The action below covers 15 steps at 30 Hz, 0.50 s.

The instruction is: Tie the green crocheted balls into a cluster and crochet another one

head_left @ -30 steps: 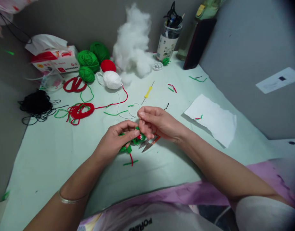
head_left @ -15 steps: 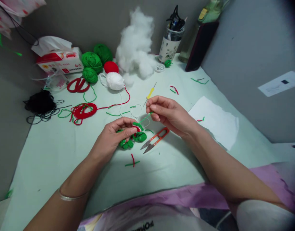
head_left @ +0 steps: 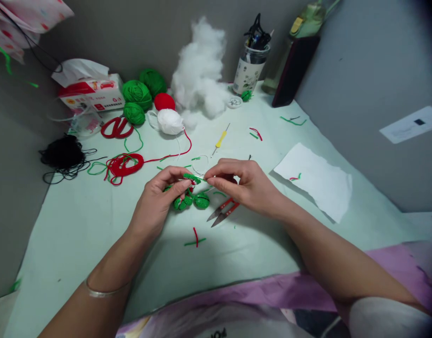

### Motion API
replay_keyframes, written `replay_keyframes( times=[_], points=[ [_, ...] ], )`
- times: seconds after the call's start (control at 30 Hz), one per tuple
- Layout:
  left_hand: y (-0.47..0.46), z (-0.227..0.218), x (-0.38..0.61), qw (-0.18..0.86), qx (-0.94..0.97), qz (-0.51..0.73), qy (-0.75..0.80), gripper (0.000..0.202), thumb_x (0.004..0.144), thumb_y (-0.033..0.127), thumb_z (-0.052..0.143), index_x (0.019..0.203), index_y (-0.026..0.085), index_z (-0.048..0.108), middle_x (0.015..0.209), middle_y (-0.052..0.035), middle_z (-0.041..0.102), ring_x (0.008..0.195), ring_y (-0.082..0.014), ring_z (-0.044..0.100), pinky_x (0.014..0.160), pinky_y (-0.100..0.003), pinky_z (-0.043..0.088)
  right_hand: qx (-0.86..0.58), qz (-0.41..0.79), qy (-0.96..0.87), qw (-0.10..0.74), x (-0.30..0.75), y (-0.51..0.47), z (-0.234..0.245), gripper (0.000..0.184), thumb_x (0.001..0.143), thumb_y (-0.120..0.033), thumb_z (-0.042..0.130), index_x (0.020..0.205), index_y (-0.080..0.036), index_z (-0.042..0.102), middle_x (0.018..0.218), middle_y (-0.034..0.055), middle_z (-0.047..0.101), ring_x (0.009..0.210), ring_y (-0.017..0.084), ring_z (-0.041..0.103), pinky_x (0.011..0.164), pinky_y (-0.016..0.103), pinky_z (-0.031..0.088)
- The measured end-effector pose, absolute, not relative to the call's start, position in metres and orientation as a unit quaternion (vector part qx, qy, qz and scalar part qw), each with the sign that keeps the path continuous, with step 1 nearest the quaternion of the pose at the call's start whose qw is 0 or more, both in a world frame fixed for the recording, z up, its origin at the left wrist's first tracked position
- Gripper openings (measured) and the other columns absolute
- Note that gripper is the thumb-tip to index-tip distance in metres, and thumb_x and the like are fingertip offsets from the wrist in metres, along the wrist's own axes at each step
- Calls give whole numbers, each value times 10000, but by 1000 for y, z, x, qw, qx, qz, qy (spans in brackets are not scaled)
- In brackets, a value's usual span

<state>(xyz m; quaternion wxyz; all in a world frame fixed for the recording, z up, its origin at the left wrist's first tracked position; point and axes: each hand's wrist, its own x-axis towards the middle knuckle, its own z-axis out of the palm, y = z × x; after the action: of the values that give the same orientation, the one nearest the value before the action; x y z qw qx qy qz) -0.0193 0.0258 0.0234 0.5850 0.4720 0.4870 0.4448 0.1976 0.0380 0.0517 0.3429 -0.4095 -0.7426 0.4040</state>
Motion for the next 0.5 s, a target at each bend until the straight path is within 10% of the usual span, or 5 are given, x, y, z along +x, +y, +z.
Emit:
replay_keyframes(
  times=[0.5],
  points=[
    [25,20,-20,555,509,411,514,106,846,300,791,921,226,787,746,17,668,624,-108,514,587,-227,408,-425,424,-745,289,200,37,56,164,944,-202,606,918,-154,760,773,13,666,655,111,501,588,248,362]
  ],
)
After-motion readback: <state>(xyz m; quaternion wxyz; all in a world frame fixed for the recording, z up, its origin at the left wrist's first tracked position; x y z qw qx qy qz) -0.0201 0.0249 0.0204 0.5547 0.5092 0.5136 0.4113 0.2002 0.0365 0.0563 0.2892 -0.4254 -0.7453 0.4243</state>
